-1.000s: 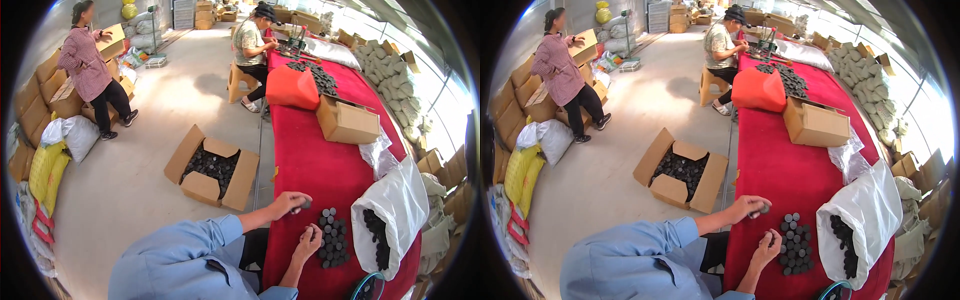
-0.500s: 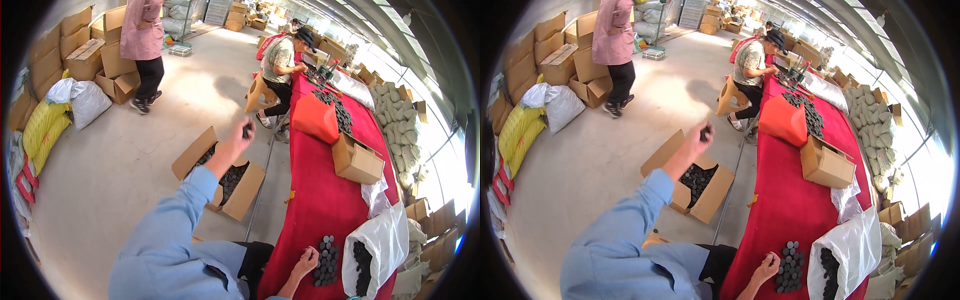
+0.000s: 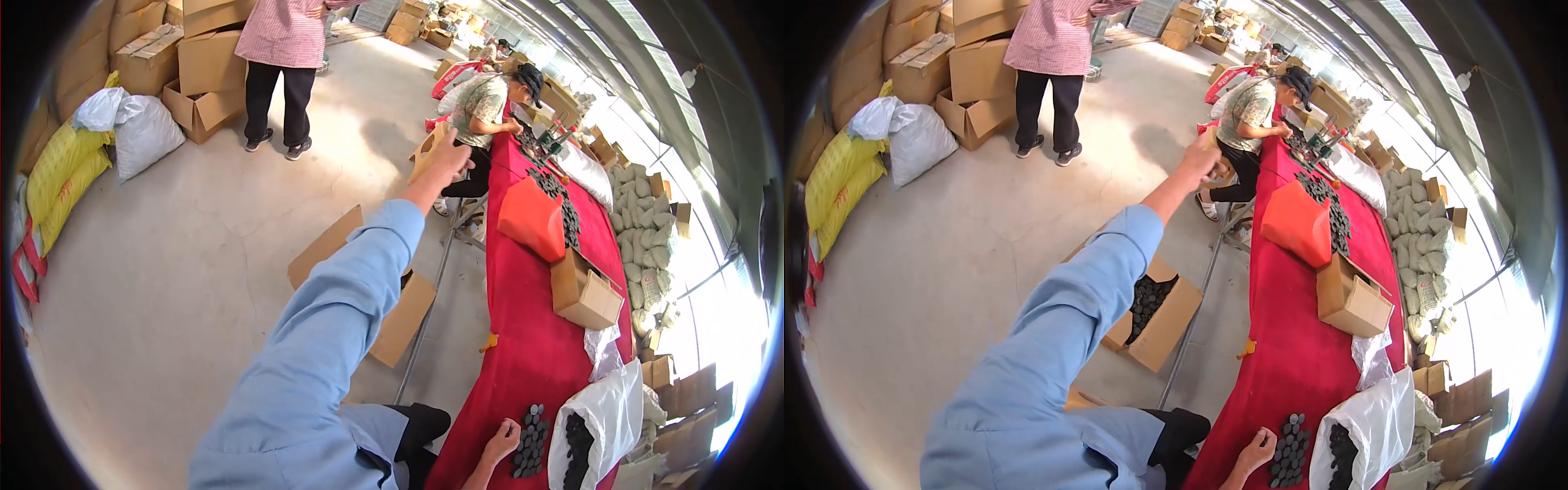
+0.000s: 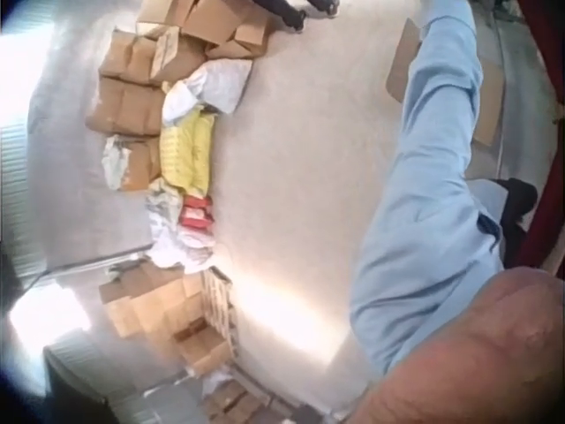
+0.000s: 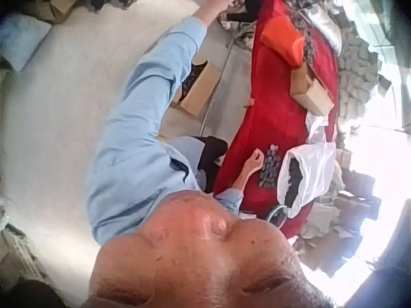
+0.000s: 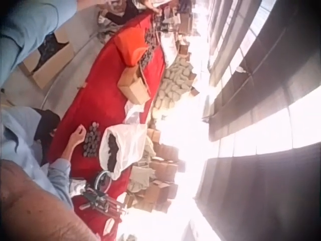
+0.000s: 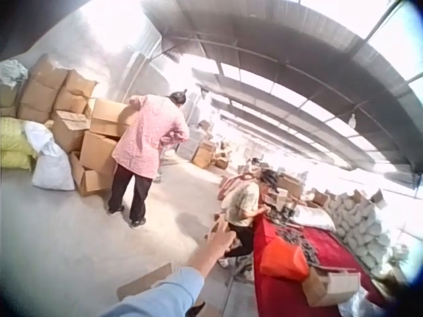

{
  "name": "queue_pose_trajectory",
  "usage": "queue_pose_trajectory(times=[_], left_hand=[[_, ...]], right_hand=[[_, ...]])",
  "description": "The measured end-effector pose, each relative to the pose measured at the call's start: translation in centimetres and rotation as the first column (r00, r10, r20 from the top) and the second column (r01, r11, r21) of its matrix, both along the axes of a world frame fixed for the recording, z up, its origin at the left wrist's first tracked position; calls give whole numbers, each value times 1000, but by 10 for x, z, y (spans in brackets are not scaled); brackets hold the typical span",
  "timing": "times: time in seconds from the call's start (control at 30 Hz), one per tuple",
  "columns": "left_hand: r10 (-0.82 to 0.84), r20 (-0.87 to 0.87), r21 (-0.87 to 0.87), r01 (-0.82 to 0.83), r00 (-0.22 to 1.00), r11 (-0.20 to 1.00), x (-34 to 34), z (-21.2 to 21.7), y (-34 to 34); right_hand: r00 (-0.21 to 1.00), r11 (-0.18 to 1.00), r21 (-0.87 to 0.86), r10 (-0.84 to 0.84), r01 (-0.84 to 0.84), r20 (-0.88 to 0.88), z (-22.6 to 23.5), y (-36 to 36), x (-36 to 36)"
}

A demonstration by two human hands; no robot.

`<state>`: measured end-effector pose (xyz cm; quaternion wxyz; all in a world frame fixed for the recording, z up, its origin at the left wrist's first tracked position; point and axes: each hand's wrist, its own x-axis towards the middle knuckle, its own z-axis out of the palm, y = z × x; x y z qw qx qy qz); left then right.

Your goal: The person operates a manual press machine to process small circular plastic parts on a workbench. The parts are taken from cardboard boxes and plastic bags.

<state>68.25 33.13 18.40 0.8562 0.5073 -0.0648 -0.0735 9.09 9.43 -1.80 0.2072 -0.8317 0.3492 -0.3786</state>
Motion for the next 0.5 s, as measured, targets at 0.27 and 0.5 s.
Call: queue_pose_trajectory(times=[0.27,0.5], left_hand=[[-57,-56,-110,51,997,993,4,8,-14],[-92,-131,-333,44,987,942,-1,-8,-51]], right_hand=[[998,999,-46,-19,17,-53,3,4,-1],[997,997,-41,-70,69,-19,2,-7,-15]])
